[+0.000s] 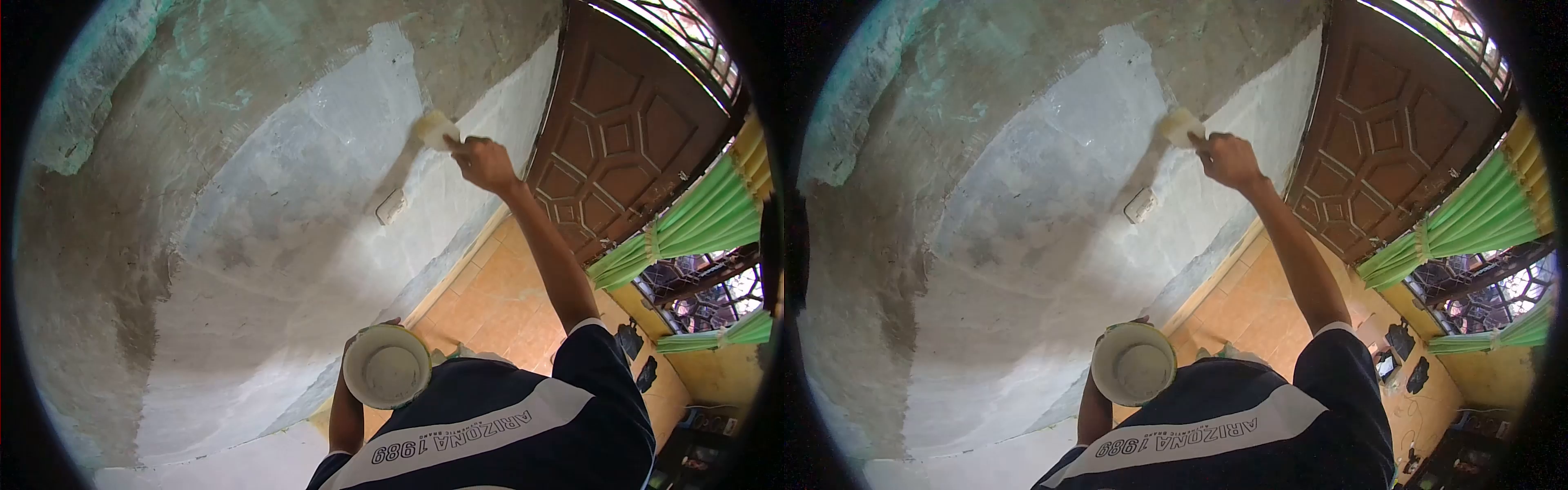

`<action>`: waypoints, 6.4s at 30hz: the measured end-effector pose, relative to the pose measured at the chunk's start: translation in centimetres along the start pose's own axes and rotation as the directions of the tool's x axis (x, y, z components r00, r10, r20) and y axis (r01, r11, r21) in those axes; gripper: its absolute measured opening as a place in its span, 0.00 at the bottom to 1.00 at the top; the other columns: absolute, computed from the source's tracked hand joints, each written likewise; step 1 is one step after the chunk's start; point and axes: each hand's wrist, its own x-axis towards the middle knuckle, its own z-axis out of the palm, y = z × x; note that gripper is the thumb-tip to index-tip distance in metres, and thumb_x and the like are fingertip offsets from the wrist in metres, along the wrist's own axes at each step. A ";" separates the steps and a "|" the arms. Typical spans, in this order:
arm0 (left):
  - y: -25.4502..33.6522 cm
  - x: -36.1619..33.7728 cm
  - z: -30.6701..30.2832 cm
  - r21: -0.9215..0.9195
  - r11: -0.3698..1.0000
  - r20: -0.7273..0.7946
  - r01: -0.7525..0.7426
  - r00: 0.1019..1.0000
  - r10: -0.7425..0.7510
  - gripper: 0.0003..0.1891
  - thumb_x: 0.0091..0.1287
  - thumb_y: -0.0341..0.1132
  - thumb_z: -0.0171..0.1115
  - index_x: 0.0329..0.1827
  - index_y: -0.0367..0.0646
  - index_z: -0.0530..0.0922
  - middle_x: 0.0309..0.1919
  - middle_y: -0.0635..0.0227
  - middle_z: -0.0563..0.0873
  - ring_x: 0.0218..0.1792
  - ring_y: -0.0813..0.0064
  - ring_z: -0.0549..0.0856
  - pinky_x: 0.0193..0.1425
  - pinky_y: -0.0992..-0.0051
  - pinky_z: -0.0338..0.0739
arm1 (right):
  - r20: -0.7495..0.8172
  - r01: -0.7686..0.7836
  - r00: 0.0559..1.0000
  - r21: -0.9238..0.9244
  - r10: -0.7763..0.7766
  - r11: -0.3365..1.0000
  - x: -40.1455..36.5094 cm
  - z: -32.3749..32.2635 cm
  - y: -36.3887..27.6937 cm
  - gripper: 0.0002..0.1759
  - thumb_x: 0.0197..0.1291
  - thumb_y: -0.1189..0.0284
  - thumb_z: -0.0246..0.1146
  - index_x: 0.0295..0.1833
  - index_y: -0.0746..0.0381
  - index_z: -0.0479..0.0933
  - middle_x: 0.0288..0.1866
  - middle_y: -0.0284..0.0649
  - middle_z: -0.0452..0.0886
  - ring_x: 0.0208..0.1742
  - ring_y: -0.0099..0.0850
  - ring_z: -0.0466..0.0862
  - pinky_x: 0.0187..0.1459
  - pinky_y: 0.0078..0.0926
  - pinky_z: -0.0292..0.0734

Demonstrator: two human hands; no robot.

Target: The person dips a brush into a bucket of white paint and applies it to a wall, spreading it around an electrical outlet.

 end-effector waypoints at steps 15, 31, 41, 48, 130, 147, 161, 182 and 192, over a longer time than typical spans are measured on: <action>1.0 0.6 2.1 0.127 0.991 -0.066 0.041 0.997 -0.033 0.21 0.83 0.33 0.65 0.75 0.35 0.86 0.58 0.59 0.95 0.51 0.69 0.95 0.59 0.67 0.92 | -0.214 0.089 0.974 0.094 -0.067 0.992 2.6 -5.5 -1.2 0.22 0.73 0.73 0.72 0.70 0.49 0.91 0.36 0.46 0.89 0.35 0.47 0.89 0.41 0.46 0.85; 1.0 -0.1 2.3 0.204 0.976 -0.029 -0.074 0.996 0.082 0.21 0.83 0.32 0.64 0.75 0.32 0.85 0.63 0.56 0.94 0.54 0.68 0.95 0.62 0.65 0.92 | 0.230 -0.024 0.973 -0.005 0.024 1.000 -3.4 3.9 3.1 0.22 0.71 0.72 0.68 0.68 0.50 0.91 0.43 0.53 0.92 0.46 0.53 0.93 0.49 0.51 0.90; -0.2 -0.1 1.0 0.144 0.987 -0.020 -0.069 0.997 0.073 0.22 0.84 0.34 0.63 0.75 0.31 0.84 0.63 0.56 0.93 0.56 0.67 0.94 0.63 0.65 0.91 | -0.042 0.035 0.999 0.140 -0.030 0.990 0.8 -2.7 0.5 0.23 0.72 0.70 0.73 0.71 0.51 0.90 0.40 0.51 0.91 0.41 0.53 0.91 0.45 0.51 0.86; 0.0 -0.7 1.5 0.232 0.967 -0.034 -0.103 0.993 0.114 0.23 0.84 0.35 0.63 0.76 0.30 0.83 0.65 0.55 0.93 0.56 0.65 0.94 0.63 0.64 0.92 | -0.022 0.019 1.000 0.163 -0.016 0.987 -2.8 4.0 1.7 0.23 0.73 0.72 0.74 0.71 0.51 0.90 0.39 0.50 0.90 0.38 0.52 0.91 0.43 0.48 0.87; 0.0 -0.7 1.6 0.132 0.990 -0.042 -0.051 0.997 0.057 0.25 0.83 0.34 0.64 0.77 0.29 0.82 0.63 0.53 0.92 0.57 0.64 0.94 0.64 0.63 0.90 | 0.227 -0.005 0.974 -0.093 0.026 0.996 -3.6 3.4 4.4 0.22 0.71 0.71 0.70 0.68 0.47 0.91 0.41 0.49 0.92 0.42 0.50 0.93 0.44 0.49 0.90; -0.6 -0.6 0.6 0.177 0.980 -0.030 -0.090 0.995 0.097 0.25 0.85 0.37 0.63 0.78 0.30 0.82 0.63 0.56 0.93 0.57 0.65 0.94 0.64 0.64 0.91 | 0.066 -0.043 0.997 -0.005 0.044 0.999 -4.0 5.0 4.2 0.23 0.73 0.71 0.72 0.71 0.45 0.90 0.40 0.45 0.91 0.40 0.48 0.92 0.44 0.46 0.90; -0.5 -0.1 0.6 0.137 0.990 -0.050 -0.010 0.999 0.017 0.25 0.85 0.38 0.63 0.78 0.32 0.82 0.63 0.58 0.94 0.56 0.68 0.94 0.63 0.66 0.90 | -0.167 0.025 0.986 0.100 -0.008 0.995 1.6 -3.6 1.0 0.22 0.72 0.70 0.73 0.70 0.46 0.91 0.38 0.44 0.90 0.37 0.47 0.92 0.41 0.44 0.87; -0.9 -0.1 -0.2 0.109 0.992 -0.043 -0.059 0.997 0.065 0.23 0.84 0.33 0.64 0.77 0.32 0.83 0.61 0.58 0.94 0.54 0.69 0.94 0.61 0.67 0.91 | 0.020 -0.025 1.000 0.025 0.024 0.999 -0.4 0.1 3.0 0.20 0.70 0.73 0.69 0.65 0.49 0.94 0.41 0.49 0.93 0.43 0.51 0.93 0.44 0.48 0.89; -0.1 -0.2 0.8 0.181 0.983 -0.084 -0.027 0.996 0.042 0.22 0.84 0.34 0.65 0.76 0.35 0.85 0.59 0.60 0.94 0.52 0.70 0.95 0.59 0.68 0.91 | -0.043 -0.014 0.999 0.085 0.017 0.996 -1.9 3.4 4.6 0.23 0.74 0.70 0.69 0.72 0.45 0.89 0.41 0.46 0.90 0.41 0.51 0.92 0.44 0.49 0.88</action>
